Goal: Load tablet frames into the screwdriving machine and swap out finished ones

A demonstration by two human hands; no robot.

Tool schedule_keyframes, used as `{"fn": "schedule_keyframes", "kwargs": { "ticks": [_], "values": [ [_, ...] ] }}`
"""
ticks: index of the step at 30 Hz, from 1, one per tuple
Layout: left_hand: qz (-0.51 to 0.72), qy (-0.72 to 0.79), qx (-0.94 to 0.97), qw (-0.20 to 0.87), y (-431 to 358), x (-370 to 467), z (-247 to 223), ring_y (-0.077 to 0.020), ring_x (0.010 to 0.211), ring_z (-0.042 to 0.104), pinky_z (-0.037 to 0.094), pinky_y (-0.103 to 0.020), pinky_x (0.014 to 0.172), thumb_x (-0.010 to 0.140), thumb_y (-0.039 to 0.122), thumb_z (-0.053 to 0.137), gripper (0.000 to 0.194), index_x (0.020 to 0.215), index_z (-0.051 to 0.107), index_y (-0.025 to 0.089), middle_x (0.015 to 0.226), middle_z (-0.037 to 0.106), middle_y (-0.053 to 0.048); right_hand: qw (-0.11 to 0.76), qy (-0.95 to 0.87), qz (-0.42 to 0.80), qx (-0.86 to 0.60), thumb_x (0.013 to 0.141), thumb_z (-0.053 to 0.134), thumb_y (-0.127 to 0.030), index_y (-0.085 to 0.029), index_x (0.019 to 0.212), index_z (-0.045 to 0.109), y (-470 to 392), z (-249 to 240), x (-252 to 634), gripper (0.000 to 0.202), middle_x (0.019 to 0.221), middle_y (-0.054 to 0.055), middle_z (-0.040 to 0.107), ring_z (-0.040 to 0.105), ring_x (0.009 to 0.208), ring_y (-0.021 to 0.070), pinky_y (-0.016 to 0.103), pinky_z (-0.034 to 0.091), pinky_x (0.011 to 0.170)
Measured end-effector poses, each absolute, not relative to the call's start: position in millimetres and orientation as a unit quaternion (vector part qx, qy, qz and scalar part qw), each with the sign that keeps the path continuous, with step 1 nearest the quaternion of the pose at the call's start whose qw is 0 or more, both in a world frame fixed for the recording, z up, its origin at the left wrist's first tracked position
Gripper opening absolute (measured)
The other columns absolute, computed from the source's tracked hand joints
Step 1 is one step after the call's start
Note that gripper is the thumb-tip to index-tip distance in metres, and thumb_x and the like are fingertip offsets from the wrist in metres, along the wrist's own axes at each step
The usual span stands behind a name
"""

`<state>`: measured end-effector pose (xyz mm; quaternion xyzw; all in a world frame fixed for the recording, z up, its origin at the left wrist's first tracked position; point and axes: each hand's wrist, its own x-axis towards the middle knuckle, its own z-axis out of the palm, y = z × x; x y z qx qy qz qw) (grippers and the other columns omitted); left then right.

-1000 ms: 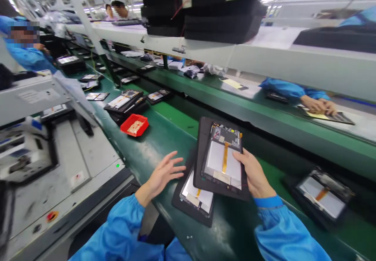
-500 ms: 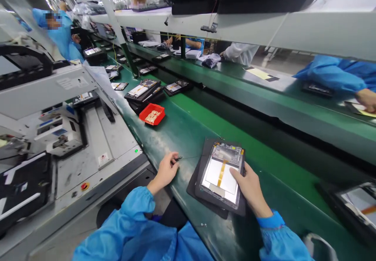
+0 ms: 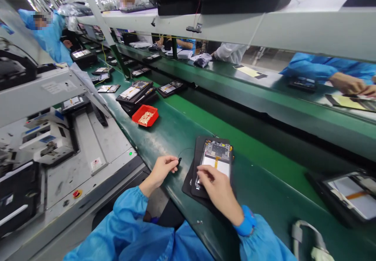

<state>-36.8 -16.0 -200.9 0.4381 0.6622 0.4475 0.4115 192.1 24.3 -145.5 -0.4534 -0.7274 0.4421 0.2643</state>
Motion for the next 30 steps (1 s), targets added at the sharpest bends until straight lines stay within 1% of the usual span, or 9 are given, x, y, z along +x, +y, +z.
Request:
{"fn": "schedule_keyframes", "kwargs": {
  "ticks": [2,5,7,9,12,17,19,23,30],
  "values": [
    [0.489,0.601,0.392,0.496,-20.1,-20.9,-189.3,-0.0154,0.060,0.064,0.052,-0.028,0.061,0.084,0.033,0.067,0.025,0.094,0.070,0.011,0.066,0.068,-0.004,0.247,-0.661,0.549,-0.448,0.087,0.065,-0.047,-0.019,0.105,0.066,16.5,-146.9,174.0,0.033,0.079,0.004,0.070,0.066,0.067,0.0190,0.030,0.054,0.059],
    [0.531,0.526,0.330,0.577,-26.7,-2.2,-170.8,-0.0159,0.061,0.065,0.051,-0.028,0.062,0.074,0.031,0.076,0.024,0.087,0.070,0.011,0.065,0.068,-0.004,0.270,-0.591,0.618,-0.442,0.078,0.075,-0.047,-0.017,0.092,0.063,14.4,-149.2,160.9,0.035,0.067,0.001,0.065,0.060,0.056,0.0150,0.024,0.047,0.047],
    [0.536,0.545,0.352,0.541,-31.6,4.5,-160.5,-0.0168,0.064,0.065,0.051,-0.029,0.064,0.077,0.028,0.073,0.016,0.085,0.069,0.014,0.069,0.068,-0.004,0.289,-0.563,0.635,-0.443,0.076,0.078,-0.045,-0.017,0.084,0.062,15.4,-148.9,160.6,0.033,0.061,-0.001,0.063,0.056,0.050,0.0117,0.022,0.044,0.046],
    [0.533,0.588,0.425,0.437,-37.7,7.6,-153.2,-0.0184,0.075,0.065,0.051,-0.031,0.073,0.084,0.025,0.065,0.009,0.085,0.069,0.017,0.079,0.069,-0.005,0.300,-0.538,0.651,-0.445,0.075,0.079,-0.043,-0.016,0.083,0.064,15.6,-148.0,163.2,0.032,0.060,-0.001,0.064,0.055,0.048,0.0104,0.022,0.044,0.048],
    [0.491,0.612,0.553,0.281,-47.6,9.4,-148.1,-0.0213,0.089,0.061,0.048,-0.034,0.085,0.094,0.024,0.051,0.020,0.089,0.070,0.022,0.092,0.067,-0.008,0.312,-0.517,0.664,-0.442,0.075,0.079,-0.042,-0.015,0.085,0.067,13.8,-148.8,167.1,0.032,0.062,0.001,0.067,0.057,0.052,0.0113,0.023,0.046,0.054],
    [0.423,0.620,0.627,0.211,-58.4,12.4,-146.2,-0.0265,0.095,0.060,0.046,-0.040,0.091,0.098,0.022,0.041,0.030,0.103,0.071,0.023,0.099,0.066,-0.012,0.315,-0.540,0.643,-0.443,0.076,0.078,-0.046,-0.015,0.087,0.068,11.8,-155.4,169.9,0.034,0.065,0.002,0.068,0.060,0.055,0.0134,0.025,0.049,0.057],
    [0.415,0.624,0.630,0.205,-60.3,13.1,-145.2,-0.0274,0.097,0.060,0.045,-0.041,0.092,0.099,0.023,0.040,0.032,0.104,0.071,0.023,0.101,0.066,-0.013,0.315,-0.554,0.628,-0.446,0.077,0.077,-0.048,-0.016,0.088,0.069,11.8,-156.0,170.5,0.035,0.066,0.002,0.068,0.060,0.056,0.0140,0.026,0.050,0.058],
    [0.409,0.617,0.625,0.248,-59.0,11.4,-143.1,-0.0254,0.093,0.062,0.047,-0.038,0.087,0.099,0.025,0.041,0.031,0.103,0.072,0.024,0.100,0.069,-0.011,0.313,-0.577,0.615,-0.437,0.077,0.076,-0.049,-0.017,0.088,0.070,11.0,-150.9,170.4,0.035,0.069,0.003,0.068,0.062,0.060,0.0157,0.028,0.052,0.062],
    [0.407,0.611,0.606,0.307,-51.1,4.4,-138.0,-0.0214,0.085,0.065,0.047,-0.033,0.082,0.097,0.026,0.048,0.028,0.097,0.075,0.024,0.093,0.072,-0.007,0.304,-0.639,0.565,-0.425,0.085,0.068,-0.042,-0.021,0.090,0.071,6.9,-150.2,174.5,0.022,0.078,0.003,0.070,0.065,0.069,0.0183,0.030,0.054,0.067]
  ]
}}
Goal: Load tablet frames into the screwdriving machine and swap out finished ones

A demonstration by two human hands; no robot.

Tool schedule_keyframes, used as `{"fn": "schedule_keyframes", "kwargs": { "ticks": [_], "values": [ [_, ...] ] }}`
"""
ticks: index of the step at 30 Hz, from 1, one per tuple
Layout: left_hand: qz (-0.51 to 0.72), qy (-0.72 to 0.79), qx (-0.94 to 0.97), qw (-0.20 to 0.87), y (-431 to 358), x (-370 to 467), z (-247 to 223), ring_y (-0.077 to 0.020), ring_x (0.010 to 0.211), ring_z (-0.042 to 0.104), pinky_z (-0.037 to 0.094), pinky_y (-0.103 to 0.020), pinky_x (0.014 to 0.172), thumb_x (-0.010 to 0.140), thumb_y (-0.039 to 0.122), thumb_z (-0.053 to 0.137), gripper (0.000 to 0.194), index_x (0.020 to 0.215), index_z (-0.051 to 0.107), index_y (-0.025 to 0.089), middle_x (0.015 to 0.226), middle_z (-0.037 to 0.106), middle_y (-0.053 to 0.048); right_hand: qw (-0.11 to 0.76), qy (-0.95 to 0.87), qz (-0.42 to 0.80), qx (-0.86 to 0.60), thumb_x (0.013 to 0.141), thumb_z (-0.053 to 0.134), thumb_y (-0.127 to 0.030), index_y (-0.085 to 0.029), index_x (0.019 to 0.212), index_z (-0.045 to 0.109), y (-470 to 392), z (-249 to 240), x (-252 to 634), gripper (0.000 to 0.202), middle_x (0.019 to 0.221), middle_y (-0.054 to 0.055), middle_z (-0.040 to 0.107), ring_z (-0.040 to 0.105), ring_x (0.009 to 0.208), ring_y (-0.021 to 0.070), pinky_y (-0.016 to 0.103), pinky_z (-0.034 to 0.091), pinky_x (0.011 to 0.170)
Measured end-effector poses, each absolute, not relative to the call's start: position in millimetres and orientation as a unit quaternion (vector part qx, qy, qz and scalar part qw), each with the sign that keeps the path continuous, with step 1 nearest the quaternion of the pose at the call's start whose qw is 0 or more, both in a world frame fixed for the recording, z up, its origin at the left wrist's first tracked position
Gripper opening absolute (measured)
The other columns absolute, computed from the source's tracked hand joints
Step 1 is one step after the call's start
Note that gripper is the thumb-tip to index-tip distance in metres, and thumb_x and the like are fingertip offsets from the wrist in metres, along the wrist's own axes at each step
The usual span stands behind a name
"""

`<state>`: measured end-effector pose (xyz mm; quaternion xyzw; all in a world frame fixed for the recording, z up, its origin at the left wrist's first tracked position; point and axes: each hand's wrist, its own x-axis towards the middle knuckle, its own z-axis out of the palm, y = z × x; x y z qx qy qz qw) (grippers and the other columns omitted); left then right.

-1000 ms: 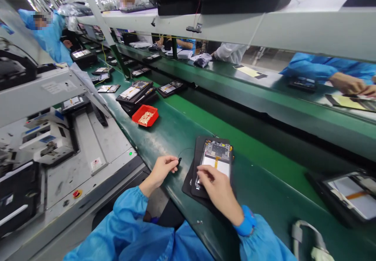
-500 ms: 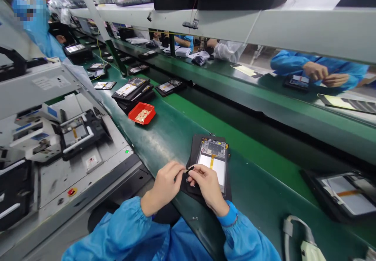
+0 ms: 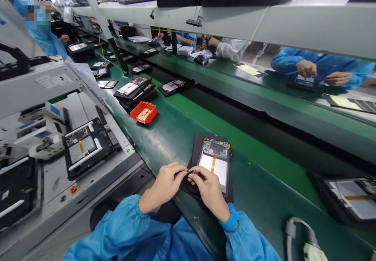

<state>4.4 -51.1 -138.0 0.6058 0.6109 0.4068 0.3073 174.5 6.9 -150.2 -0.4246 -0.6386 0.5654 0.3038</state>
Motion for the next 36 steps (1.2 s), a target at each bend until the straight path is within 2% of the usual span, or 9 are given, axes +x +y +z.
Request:
{"fn": "schedule_keyframes", "kwargs": {
  "ticks": [4,9,19,24,27,29,31,33,36],
  "values": [
    [0.374,0.617,0.622,0.305,-50.1,4.0,-134.7,-0.0211,0.085,0.065,0.046,-0.032,0.081,0.097,0.025,0.048,0.027,0.095,0.075,0.023,0.092,0.072,-0.006,0.282,-0.687,0.526,-0.415,0.092,0.062,-0.039,-0.023,0.094,0.071,5.8,-152.0,179.1,0.018,0.086,0.003,0.071,0.065,0.074,0.0185,0.030,0.053,0.071],
    [0.356,0.618,0.638,0.291,-49.9,5.3,-136.4,-0.0211,0.085,0.063,0.045,-0.031,0.078,0.098,0.020,0.042,0.030,0.098,0.072,0.022,0.092,0.069,-0.007,0.274,-0.701,0.513,-0.413,0.093,0.061,-0.039,-0.022,0.092,0.069,6.4,-150.3,178.3,0.019,0.086,0.003,0.070,0.064,0.073,0.0183,0.029,0.053,0.070],
    [0.383,0.637,0.613,0.269,-41.7,2.1,-138.9,-0.0188,0.078,0.061,0.044,-0.030,0.077,0.093,0.017,0.048,0.021,0.086,0.067,0.022,0.085,0.068,-0.004,0.277,-0.673,0.539,-0.424,0.086,0.067,-0.051,-0.021,0.091,0.068,14.2,-146.5,171.9,0.030,0.080,0.005,0.070,0.065,0.064,0.0186,0.030,0.056,0.063],
    [0.370,0.750,0.527,0.149,12.2,-80.1,-133.2,-0.0168,0.078,0.064,0.046,-0.026,0.076,0.090,0.015,0.048,0.021,0.086,0.068,0.020,0.085,0.072,-0.004,0.281,-0.620,0.584,-0.443,0.080,0.071,-0.056,-0.021,0.095,0.068,30.3,-147.0,192.9,0.038,0.091,0.011,0.074,0.073,0.082,0.0266,0.034,0.063,0.073],
    [0.259,0.867,0.423,0.049,56.8,-161.2,-120.6,-0.0214,0.090,0.067,0.046,-0.029,0.083,0.095,0.022,0.046,0.024,0.095,0.070,0.017,0.097,0.074,-0.010,0.293,-0.623,0.539,-0.486,0.075,0.075,-0.058,-0.022,0.089,0.067,40.8,-147.4,220.4,0.039,0.079,0.009,0.073,0.072,0.069,0.0252,0.031,0.062,0.062],
    [0.234,0.881,0.407,0.048,83.1,-203.4,-115.7,-0.0259,0.098,0.066,0.045,-0.033,0.086,0.095,0.022,0.045,0.026,0.098,0.069,0.014,0.103,0.073,-0.017,0.301,-0.637,0.487,-0.516,0.075,0.075,-0.058,-0.023,0.087,0.068,42.7,-146.3,241.4,0.037,0.070,0.006,0.070,0.067,0.058,0.0216,0.029,0.057,0.054],
    [0.206,0.892,0.398,0.064,105.2,-228.8,-118.7,-0.0300,0.099,0.065,0.046,-0.036,0.086,0.092,0.025,0.051,0.023,0.091,0.069,0.011,0.101,0.072,-0.022,0.303,-0.656,0.441,-0.532,0.077,0.074,-0.055,-0.023,0.086,0.070,38.9,-143.8,260.6,0.033,0.069,0.004,0.068,0.062,0.056,0.0196,0.029,0.054,0.053],
    [0.185,0.897,0.395,0.079,121.8,-240.7,-129.3,-0.0334,0.102,0.064,0.046,-0.039,0.087,0.088,0.027,0.059,0.021,0.086,0.069,0.008,0.100,0.071,-0.025,0.305,-0.681,0.397,-0.534,0.080,0.073,-0.051,-0.023,0.083,0.072,30.9,-141.3,275.3,0.028,0.074,0.005,0.069,0.063,0.062,0.0201,0.030,0.053,0.058],
    [0.180,0.890,0.410,0.090,132.1,-247.4,-149.4,-0.0300,0.101,0.063,0.045,-0.038,0.089,0.082,0.019,0.062,0.015,0.089,0.069,0.007,0.102,0.071,-0.021,0.295,-0.732,0.334,-0.515,0.088,0.068,-0.045,-0.024,0.082,0.073,15.2,-140.6,285.5,0.022,0.086,0.007,0.071,0.066,0.078,0.0227,0.032,0.053,0.071]
  ]
}}
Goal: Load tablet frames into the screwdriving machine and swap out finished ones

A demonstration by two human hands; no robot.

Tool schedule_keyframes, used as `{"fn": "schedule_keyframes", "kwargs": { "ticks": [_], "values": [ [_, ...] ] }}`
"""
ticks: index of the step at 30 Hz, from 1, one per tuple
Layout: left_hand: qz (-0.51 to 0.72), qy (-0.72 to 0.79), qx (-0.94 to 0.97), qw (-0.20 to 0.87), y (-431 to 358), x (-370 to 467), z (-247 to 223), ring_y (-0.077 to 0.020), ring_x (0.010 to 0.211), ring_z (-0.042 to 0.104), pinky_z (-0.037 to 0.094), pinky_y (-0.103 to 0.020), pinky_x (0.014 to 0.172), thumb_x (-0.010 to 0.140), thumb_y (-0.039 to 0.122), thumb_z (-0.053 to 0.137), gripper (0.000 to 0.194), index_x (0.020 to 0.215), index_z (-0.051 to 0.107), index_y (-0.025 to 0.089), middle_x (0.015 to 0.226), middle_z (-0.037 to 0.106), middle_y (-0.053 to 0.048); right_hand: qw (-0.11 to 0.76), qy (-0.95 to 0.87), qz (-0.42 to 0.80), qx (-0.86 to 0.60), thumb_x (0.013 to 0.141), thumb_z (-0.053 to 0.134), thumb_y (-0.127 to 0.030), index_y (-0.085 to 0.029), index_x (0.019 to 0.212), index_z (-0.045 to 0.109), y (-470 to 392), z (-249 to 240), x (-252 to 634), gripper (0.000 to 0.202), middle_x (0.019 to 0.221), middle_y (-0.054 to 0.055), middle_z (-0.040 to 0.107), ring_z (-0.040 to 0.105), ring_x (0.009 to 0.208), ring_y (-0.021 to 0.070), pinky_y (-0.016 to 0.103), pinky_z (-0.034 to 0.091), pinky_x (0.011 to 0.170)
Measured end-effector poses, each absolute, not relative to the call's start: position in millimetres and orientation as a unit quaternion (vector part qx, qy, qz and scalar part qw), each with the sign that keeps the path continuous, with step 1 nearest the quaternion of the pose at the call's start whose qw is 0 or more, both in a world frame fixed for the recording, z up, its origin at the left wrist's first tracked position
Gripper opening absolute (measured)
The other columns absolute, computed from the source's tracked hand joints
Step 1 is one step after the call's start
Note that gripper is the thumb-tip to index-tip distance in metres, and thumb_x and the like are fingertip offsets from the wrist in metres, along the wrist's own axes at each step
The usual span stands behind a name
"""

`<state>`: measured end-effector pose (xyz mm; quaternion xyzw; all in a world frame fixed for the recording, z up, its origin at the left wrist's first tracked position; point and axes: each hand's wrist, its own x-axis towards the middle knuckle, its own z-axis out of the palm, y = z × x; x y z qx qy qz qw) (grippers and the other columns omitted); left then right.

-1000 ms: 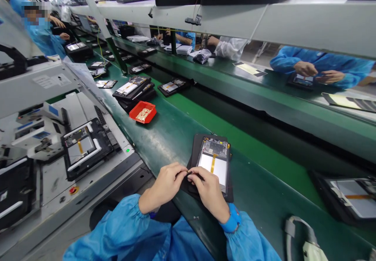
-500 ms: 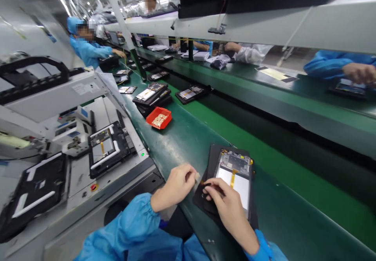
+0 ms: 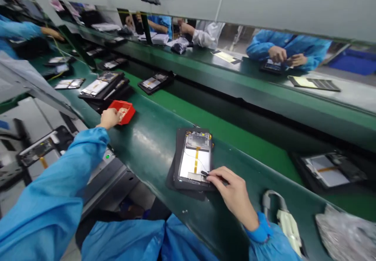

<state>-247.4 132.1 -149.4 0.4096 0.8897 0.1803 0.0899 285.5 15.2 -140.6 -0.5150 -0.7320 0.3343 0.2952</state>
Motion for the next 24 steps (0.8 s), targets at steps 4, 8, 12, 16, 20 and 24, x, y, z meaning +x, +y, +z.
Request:
{"fn": "schedule_keyframes", "kwargs": {
  "ticks": [4,8,12,16,20,24],
  "values": [
    [0.228,0.883,0.406,0.055,116.6,-250.1,-163.7,-0.0216,0.095,0.061,0.044,-0.033,0.090,0.081,0.011,0.053,0.021,0.094,0.069,0.007,0.096,0.072,-0.009,0.301,-0.791,0.270,-0.459,0.095,0.061,-0.031,-0.025,0.097,0.074,-4.6,-150.5,280.5,0.015,0.096,0.007,0.070,0.067,0.088,0.0216,0.033,0.054,0.079],
    [0.304,0.863,0.402,-0.024,76.6,-234.6,-163.4,-0.0192,0.094,0.062,0.044,-0.030,0.092,0.081,0.012,0.042,0.031,0.093,0.071,0.014,0.095,0.071,-0.005,0.314,-0.847,0.207,-0.377,0.097,0.056,-0.016,-0.023,0.111,0.071,-15.1,-168.6,267.9,0.022,0.100,0.006,0.069,0.066,0.090,0.0171,0.030,0.054,0.079],
    [0.417,0.784,0.456,-0.057,27.8,-190.4,-160.4,-0.0174,0.078,0.059,0.047,-0.028,0.077,0.079,0.017,0.049,0.020,0.083,0.068,0.017,0.084,0.065,-0.003,0.300,-0.876,0.154,-0.346,0.095,0.059,-0.010,-0.020,0.112,0.068,-17.1,-180.9,263.2,0.022,0.099,0.007,0.068,0.064,0.089,0.0173,0.030,0.053,0.078],
    [0.466,0.711,0.527,-0.012,-13.4,-131.2,-160.4,-0.0164,0.077,0.059,0.047,-0.028,0.074,0.082,0.016,0.052,0.014,0.080,0.065,0.018,0.080,0.062,-0.002,0.288,-0.882,0.136,-0.347,0.094,0.059,-0.008,-0.019,0.111,0.067,-17.2,-185.5,265.7,0.022,0.097,0.007,0.067,0.062,0.086,0.0178,0.031,0.051,0.075],
    [0.464,0.645,0.602,0.075,-44.6,-72.3,-166.5,-0.0182,0.087,0.061,0.049,-0.032,0.079,0.088,0.011,0.050,0.018,0.085,0.066,0.018,0.088,0.063,-0.005,0.282,-0.889,0.122,-0.338,0.094,0.057,-0.007,-0.019,0.112,0.066,-16.9,-187.7,267.3,0.023,0.097,0.008,0.067,0.061,0.086,0.0181,0.031,0.050,0.075],
    [0.427,0.553,0.703,0.132,-63.7,-22.5,-176.8,-0.0200,0.095,0.062,0.050,-0.036,0.084,0.090,0.005,0.046,0.030,0.102,0.069,0.020,0.100,0.068,-0.008,0.276,-0.900,0.103,-0.323,0.094,0.056,-0.005,-0.017,0.113,0.065,-16.3,-189.1,268.8,0.024,0.096,0.008,0.067,0.060,0.086,0.0184,0.031,0.050,0.074]
  ]
}}
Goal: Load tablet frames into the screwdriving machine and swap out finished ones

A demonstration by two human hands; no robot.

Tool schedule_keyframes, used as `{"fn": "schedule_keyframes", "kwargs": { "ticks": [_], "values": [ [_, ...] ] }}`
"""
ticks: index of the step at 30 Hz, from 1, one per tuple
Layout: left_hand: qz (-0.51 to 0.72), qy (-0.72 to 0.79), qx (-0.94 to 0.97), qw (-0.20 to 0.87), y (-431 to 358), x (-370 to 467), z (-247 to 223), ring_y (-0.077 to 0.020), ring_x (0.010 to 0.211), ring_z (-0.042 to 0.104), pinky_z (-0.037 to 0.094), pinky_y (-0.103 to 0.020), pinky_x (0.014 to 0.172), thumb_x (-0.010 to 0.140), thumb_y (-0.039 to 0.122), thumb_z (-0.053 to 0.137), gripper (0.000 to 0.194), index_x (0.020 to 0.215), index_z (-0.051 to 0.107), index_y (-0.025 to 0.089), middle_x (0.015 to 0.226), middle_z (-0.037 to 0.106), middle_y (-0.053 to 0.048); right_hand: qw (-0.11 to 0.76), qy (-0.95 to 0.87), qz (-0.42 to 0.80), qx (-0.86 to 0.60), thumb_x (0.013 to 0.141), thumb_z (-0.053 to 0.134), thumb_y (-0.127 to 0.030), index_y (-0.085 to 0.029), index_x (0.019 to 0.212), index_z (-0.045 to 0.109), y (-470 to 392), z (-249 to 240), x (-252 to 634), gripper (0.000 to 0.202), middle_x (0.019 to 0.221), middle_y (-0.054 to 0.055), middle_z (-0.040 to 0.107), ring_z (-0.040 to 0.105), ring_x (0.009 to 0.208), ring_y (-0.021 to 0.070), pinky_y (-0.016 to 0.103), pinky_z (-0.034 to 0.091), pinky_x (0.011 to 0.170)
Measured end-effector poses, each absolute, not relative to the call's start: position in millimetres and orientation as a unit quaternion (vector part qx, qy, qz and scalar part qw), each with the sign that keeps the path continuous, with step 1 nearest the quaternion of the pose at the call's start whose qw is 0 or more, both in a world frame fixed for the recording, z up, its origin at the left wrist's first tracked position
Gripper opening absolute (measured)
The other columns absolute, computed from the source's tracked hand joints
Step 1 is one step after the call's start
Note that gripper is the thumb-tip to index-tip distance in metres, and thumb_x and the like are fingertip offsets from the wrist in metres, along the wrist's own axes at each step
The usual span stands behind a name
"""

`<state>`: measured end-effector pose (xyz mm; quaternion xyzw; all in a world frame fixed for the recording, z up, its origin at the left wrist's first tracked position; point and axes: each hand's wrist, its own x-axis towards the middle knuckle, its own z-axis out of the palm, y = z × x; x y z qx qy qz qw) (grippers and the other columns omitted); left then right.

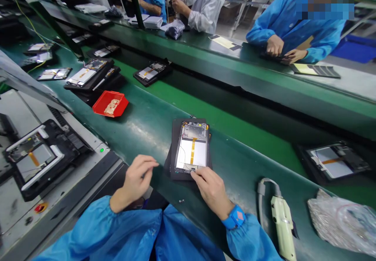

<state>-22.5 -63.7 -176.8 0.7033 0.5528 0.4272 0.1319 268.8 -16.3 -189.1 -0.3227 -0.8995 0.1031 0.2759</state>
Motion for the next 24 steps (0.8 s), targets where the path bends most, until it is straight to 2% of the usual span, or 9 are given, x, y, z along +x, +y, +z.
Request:
{"fn": "schedule_keyframes", "kwargs": {
  "ticks": [4,8,16,24],
  "values": [
    [0.362,0.481,0.787,0.134,-65.0,11.3,-185.8,-0.0229,0.110,0.058,0.047,-0.042,0.094,0.092,0.003,0.041,0.040,0.122,0.064,0.018,0.116,0.069,-0.011,0.269,-0.907,0.104,-0.305,0.095,0.053,-0.003,-0.015,0.114,0.064,-15.7,-190.8,271.3,0.025,0.098,0.010,0.066,0.059,0.087,0.0190,0.032,0.050,0.075],
    [0.277,0.454,0.840,0.109,-57.5,32.8,-193.4,-0.0231,0.115,0.055,0.044,-0.041,0.096,0.096,0.007,0.040,0.041,0.132,0.058,0.014,0.124,0.067,-0.012,0.261,-0.911,0.105,-0.302,0.095,0.051,-0.003,-0.015,0.115,0.063,-14.1,-192.1,271.3,0.027,0.097,0.010,0.065,0.057,0.086,0.0186,0.031,0.049,0.075],
    [0.192,0.444,0.875,-0.020,-62.1,46.3,-208.9,-0.0252,0.121,0.053,0.040,-0.041,0.100,0.099,0.017,0.041,0.042,0.138,0.055,0.010,0.134,0.062,-0.014,0.231,-0.915,0.032,-0.329,0.096,0.049,-0.005,-0.014,0.115,0.068,-19.7,-185.1,272.0,0.028,0.102,0.012,0.064,0.055,0.092,0.0223,0.035,0.044,0.075],
    [0.173,0.426,0.885,-0.070,-61.6,42.2,-212.0,-0.0238,0.121,0.053,0.041,-0.040,0.099,0.100,0.019,0.041,0.041,0.137,0.057,0.011,0.137,0.061,-0.013,0.197,-0.905,0.007,-0.377,0.096,0.046,-0.006,-0.014,0.125,0.066,-40.5,-195.8,275.2,0.036,0.106,0.013,0.064,0.053,0.096,0.0240,0.037,0.038,0.077]
  ]
}}
